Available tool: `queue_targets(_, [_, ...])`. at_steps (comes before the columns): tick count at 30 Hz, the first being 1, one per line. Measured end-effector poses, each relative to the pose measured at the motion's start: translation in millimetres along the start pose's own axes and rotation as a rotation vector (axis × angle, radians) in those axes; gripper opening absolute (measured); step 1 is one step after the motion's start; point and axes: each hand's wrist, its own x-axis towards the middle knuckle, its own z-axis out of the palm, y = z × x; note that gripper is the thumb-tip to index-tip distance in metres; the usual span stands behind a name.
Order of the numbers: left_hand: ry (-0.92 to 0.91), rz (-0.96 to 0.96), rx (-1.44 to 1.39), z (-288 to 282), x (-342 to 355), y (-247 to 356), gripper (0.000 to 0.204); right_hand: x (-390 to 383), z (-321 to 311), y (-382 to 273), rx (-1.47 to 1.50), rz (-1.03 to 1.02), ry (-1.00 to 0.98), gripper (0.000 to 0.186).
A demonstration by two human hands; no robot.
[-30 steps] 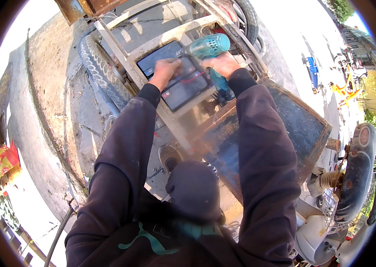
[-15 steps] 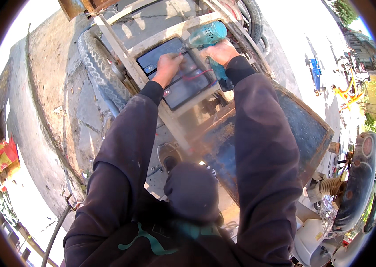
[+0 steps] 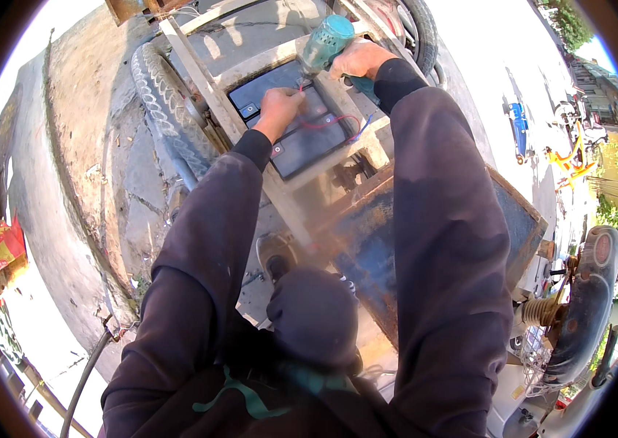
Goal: The person selects a screw from a bowl of hardware, walks to a three-wheeled vehicle, and uses a cordless drill to fasten screws into the vehicle's frame near the battery compartment. The person also uses pliers to strip the insulation from a red wire.
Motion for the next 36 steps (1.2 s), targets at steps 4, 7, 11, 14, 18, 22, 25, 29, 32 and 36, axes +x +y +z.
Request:
queue_targets(4, [-0.085, -0.047, 0.152, -5.4, -5.5, 5.6, 0.027, 11.6, -6.9, -21.0, 0.031, 0.193, -0.062, 0.023])
queue_targets(7, [-0.095, -0.031, 0.273, -11.7, -1.9, -4.6, 0.030, 7.6, -2.0, -35.2, 0.047, 0.246, -0.077, 0.022])
queue_targets(11, [-0.119, -0.065, 0.058, -8.0, -6.8, -4.6, 0.034, 3.6, 4.3, -20.1, 0.187, 0.276, -0.040, 0.023])
queue_targets(14, [-0.100, -0.085, -0.017, -8.3, -7.5, -7.2, 0.038, -1.0, 4.7, -22.8, 0.243, 0.284, -0.027, 0.022])
queue_targets(18, [-0.088, -0.152, -0.046, -4.2, -11.0, 2.5, 0.039, 12.6, 5.7, -1.4, -0.001, 0.179, -0.021, 0.025])
queue_targets(22, [-0.114, -0.170, -0.110, -7.3, -6.5, -3.9, 0.037, 12.0, 6.4, -7.5, 0.008, 0.147, -0.068, 0.023])
queue_targets(25, [-0.198, -0.132, -0.159, -6.9, -7.0, -6.3, 0.038, 5.7, 6.1, -2.4, 0.095, 0.157, -0.095, 0.031])
queue_targets(29, [-0.150, -0.121, -0.128, 5.6, -8.0, -0.5, 0.039, 28.6, 8.6, 34.1, -0.378, -0.036, -0.046, 0.039])
queue_targets(32, [-0.176, -0.172, -0.238, -5.4, -8.8, -4.1, 0.038, 10.5, 5.7, -7.9, -0.465, -0.084, -0.070, 0.038])
queue_targets(36, [-0.269, -0.198, -0.197, -8.7, -11.0, -4.2, 0.035, 0.7, 2.1, -11.0, -0.394, 0.024, -0.039, 0.034])
